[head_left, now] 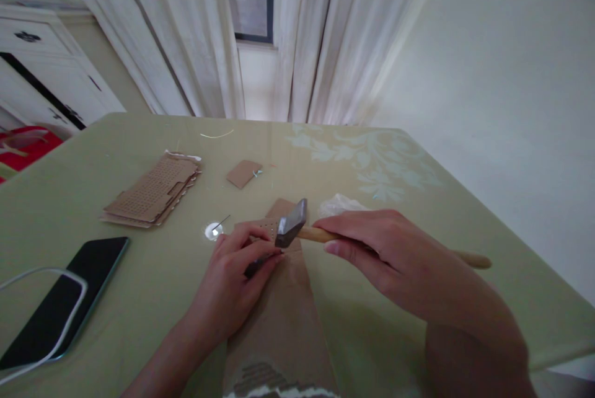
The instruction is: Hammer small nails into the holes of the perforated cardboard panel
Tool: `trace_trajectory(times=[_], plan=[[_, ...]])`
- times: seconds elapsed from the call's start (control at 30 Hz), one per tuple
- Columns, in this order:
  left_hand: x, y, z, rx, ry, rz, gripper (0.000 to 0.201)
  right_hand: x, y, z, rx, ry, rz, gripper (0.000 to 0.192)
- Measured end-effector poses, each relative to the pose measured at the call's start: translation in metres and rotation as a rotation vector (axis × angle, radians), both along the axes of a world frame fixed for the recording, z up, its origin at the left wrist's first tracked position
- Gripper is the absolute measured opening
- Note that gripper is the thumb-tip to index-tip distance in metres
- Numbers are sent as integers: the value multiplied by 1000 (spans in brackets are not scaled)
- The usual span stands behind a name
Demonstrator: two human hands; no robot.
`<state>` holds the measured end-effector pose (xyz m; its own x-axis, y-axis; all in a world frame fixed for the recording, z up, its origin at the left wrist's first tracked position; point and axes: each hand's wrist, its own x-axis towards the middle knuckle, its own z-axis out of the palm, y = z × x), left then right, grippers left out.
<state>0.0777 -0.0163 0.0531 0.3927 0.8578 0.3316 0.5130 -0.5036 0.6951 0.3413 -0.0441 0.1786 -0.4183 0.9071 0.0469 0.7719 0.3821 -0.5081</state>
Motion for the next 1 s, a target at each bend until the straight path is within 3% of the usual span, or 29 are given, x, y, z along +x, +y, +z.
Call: trace_trajectory(times=[0.1, 0.27, 0.43, 0.53, 0.67, 0.77, 0.9, 1.0], plan=[[0, -1, -3, -9, -9, 22, 13, -1, 1, -2, -11, 23, -12, 27], [1, -2, -3, 6, 47, 23, 9, -3, 3, -5, -40, -125, 56, 29], [0, -3, -1, -17, 95, 56, 54, -4, 5, -7, -36, -46, 0, 29], [-1, -4, -2, -24, 101, 50, 64, -7, 8, -12, -89, -126, 54, 28], [1, -6, -1, -34, 65, 64, 65, -4, 8, -13, -62, -103, 62, 29], [-3, -3, 3, -47, -46, 75, 54, 5, 6, -9, -30, -72, 11, 29], [-30, 19, 1, 23, -127, 292, 30, 10, 8, -10, -60, -167, -3, 28], [-54, 43, -13, 58, 50, 456, 30, 8, 10, -12, -77, -215, 5, 28]])
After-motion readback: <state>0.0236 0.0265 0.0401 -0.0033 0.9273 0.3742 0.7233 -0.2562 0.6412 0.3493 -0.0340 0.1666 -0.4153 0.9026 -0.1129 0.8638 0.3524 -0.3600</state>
